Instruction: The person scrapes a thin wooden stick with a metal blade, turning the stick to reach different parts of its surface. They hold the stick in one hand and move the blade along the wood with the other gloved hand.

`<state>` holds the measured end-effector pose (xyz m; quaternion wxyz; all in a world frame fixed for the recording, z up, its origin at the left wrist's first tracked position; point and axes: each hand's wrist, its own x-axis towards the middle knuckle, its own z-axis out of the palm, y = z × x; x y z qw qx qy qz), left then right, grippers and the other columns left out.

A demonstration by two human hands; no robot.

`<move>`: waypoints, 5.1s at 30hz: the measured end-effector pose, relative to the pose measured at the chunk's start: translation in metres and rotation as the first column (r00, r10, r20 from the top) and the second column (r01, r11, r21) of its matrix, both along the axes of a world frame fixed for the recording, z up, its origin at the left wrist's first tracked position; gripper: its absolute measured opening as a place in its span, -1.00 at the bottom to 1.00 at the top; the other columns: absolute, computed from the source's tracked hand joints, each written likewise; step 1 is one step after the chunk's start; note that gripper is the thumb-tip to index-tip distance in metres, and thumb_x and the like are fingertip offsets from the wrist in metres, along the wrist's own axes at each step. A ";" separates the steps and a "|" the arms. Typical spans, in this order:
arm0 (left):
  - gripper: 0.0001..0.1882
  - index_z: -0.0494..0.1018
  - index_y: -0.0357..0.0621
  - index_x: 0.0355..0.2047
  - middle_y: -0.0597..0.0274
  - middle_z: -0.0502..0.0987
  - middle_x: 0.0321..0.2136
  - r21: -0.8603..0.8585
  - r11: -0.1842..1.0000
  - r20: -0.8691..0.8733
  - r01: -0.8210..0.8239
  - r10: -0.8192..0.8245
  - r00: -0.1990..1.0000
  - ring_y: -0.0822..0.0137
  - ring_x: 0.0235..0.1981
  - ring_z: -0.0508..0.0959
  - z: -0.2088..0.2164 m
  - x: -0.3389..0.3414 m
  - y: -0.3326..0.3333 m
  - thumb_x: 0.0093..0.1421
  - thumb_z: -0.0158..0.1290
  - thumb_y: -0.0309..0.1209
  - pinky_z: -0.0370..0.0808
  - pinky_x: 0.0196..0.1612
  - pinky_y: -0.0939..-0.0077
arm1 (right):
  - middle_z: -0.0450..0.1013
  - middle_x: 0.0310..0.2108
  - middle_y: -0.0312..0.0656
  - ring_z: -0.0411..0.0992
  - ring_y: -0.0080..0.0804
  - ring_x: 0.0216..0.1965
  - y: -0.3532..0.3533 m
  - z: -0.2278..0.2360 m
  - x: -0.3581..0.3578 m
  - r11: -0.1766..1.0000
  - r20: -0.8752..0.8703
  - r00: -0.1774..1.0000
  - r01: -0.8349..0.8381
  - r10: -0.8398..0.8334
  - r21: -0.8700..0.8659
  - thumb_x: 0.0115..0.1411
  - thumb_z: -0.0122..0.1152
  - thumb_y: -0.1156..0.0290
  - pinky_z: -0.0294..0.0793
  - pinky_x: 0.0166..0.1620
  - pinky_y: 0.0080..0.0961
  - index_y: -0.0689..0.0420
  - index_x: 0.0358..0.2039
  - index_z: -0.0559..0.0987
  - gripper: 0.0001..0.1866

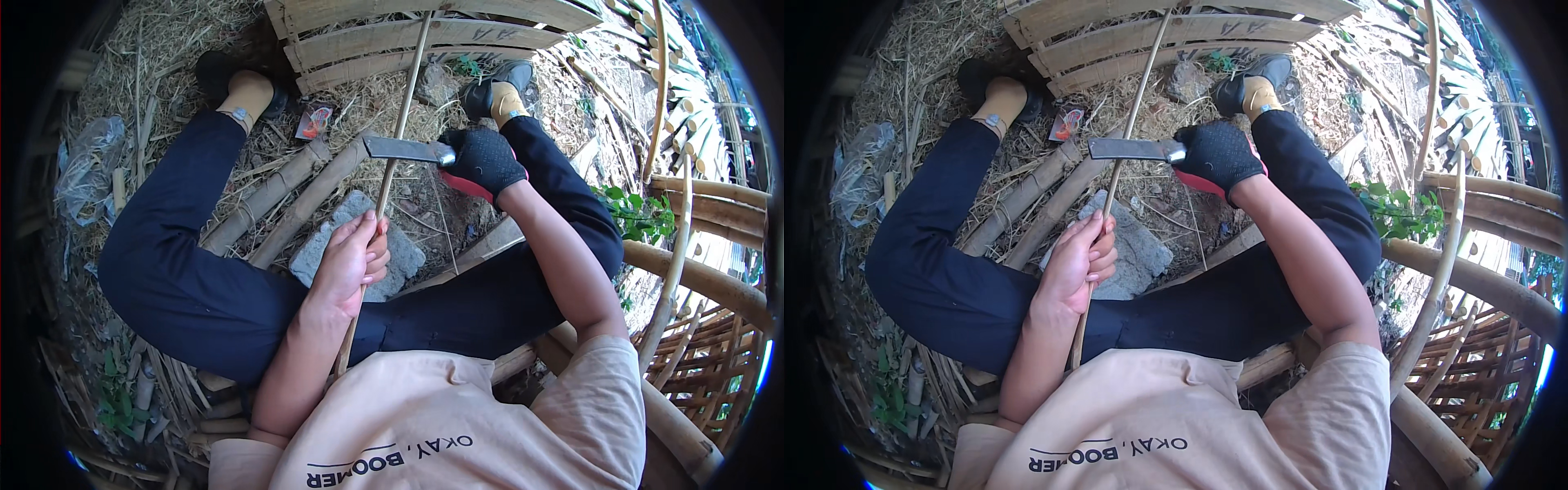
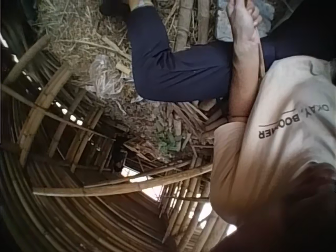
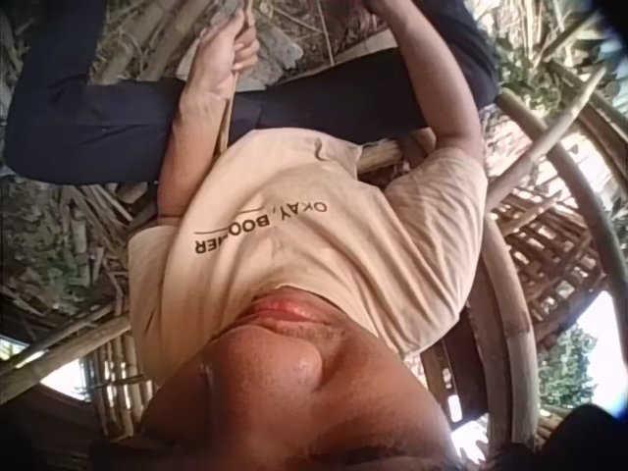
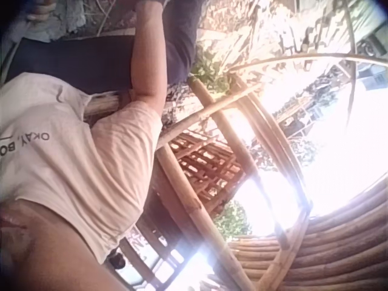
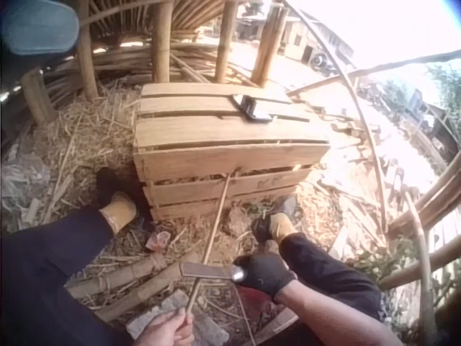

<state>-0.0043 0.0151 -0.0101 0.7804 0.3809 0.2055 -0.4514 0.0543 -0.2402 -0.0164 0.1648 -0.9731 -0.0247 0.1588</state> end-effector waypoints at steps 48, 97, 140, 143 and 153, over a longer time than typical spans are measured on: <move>-0.72 0.33 -0.09 -0.29 0.56 0.09 -0.72 0.058 0.998 0.029 -0.010 0.008 1.000 0.69 -0.79 0.01 0.006 0.004 0.003 0.49 -0.23 -0.21 0.01 -0.75 0.73 | 0.60 -0.35 0.01 0.58 0.01 -0.26 -0.010 0.002 0.016 0.995 0.079 0.992 0.098 -0.099 0.022 0.12 0.24 -0.05 0.55 -0.14 -0.16 0.01 -0.24 0.67 -0.59; -0.70 0.36 -0.18 -0.10 0.35 0.44 -0.56 0.458 0.882 0.358 0.109 -0.295 0.886 0.52 -0.54 0.48 0.013 -0.003 0.015 0.48 -0.19 -0.18 0.51 -0.41 0.58 | 0.32 -0.53 -0.27 0.44 -0.45 -0.52 -0.037 0.040 -0.020 -0.554 -0.811 0.568 0.633 -0.142 0.541 0.25 0.09 -0.23 0.65 -0.16 -0.09 0.10 0.01 0.40 -0.37; -0.70 0.34 -0.04 -0.22 0.59 -0.01 -0.71 0.023 0.999 -0.097 0.026 -0.024 0.995 0.69 -0.75 -0.05 0.036 -0.011 0.034 0.49 -0.24 -0.12 -0.09 -0.74 0.74 | 0.55 -0.53 -0.04 0.56 0.01 -0.44 0.036 0.056 -0.031 0.971 0.017 0.976 -0.216 0.215 0.099 0.12 0.27 0.03 0.52 -0.34 -0.13 -0.03 -0.33 0.63 -0.71; -0.71 0.34 -0.04 -0.22 0.59 0.00 -0.71 0.037 0.999 -0.110 0.032 -0.028 0.994 0.69 -0.75 -0.05 0.039 -0.008 0.033 0.49 -0.23 -0.13 -0.09 -0.74 0.74 | 0.54 -0.53 -0.03 0.55 0.02 -0.44 0.034 0.055 -0.032 0.970 0.016 0.976 -0.216 0.215 0.110 0.11 0.28 0.01 0.52 -0.34 -0.13 -0.01 -0.34 0.63 -0.68; -0.71 0.33 -0.02 -0.25 0.56 -0.02 -0.72 0.072 0.997 -0.053 0.036 -0.032 0.998 0.68 -0.76 -0.05 0.023 -0.013 0.028 0.50 -0.26 -0.14 -0.08 -0.75 0.72 | 0.53 -0.55 -0.03 0.55 0.03 -0.45 0.035 0.015 -0.031 0.983 0.042 0.984 -0.177 0.174 0.052 0.04 0.28 0.19 0.52 -0.34 -0.12 0.01 -0.36 0.64 -0.79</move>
